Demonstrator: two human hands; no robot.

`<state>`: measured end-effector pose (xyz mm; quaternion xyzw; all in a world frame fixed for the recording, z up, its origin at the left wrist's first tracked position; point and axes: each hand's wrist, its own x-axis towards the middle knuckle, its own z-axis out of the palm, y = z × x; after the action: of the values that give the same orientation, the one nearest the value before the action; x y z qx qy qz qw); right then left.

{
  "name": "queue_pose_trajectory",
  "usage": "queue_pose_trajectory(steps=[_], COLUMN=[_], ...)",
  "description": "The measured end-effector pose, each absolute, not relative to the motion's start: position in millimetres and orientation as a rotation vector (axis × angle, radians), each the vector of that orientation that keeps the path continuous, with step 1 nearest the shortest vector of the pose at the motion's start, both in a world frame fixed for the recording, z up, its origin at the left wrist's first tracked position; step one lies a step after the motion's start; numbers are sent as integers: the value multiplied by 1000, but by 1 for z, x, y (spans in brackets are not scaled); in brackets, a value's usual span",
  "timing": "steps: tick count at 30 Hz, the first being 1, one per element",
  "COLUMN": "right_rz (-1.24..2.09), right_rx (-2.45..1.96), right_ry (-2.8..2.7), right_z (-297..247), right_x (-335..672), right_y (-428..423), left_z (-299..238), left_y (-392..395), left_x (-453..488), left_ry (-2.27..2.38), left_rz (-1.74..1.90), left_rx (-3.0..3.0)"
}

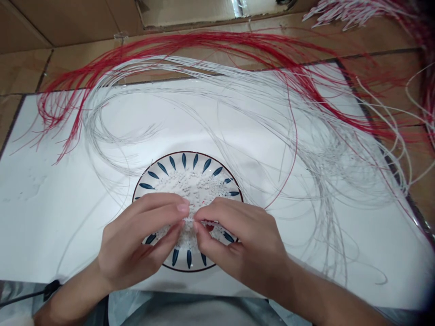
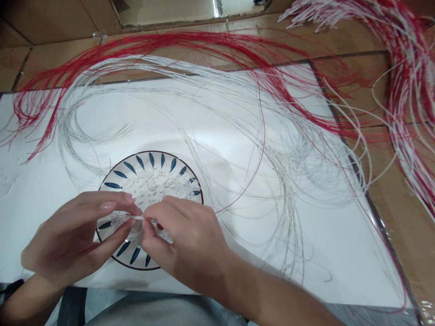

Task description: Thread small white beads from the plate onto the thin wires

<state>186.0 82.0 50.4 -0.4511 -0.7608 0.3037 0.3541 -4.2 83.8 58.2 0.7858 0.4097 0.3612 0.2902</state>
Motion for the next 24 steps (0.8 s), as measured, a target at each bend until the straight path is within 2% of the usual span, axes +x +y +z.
queue_pose_trajectory(steps=[6,10,24], right_rz=[767,778,783], right_rx=[-1187,-1192,-1232], right_ry=[-1926,-1931,-1932], right_z=[53,55,52], right_x=[186,186,185], right_y=[83,84,85], left_z=[57,60,61], left_y=[81,82,83], left_x=[-1,-1,-1], left_ry=[1216,1293,1312], left_rz=[1045,962,906], left_rx=[1857,1719,1664])
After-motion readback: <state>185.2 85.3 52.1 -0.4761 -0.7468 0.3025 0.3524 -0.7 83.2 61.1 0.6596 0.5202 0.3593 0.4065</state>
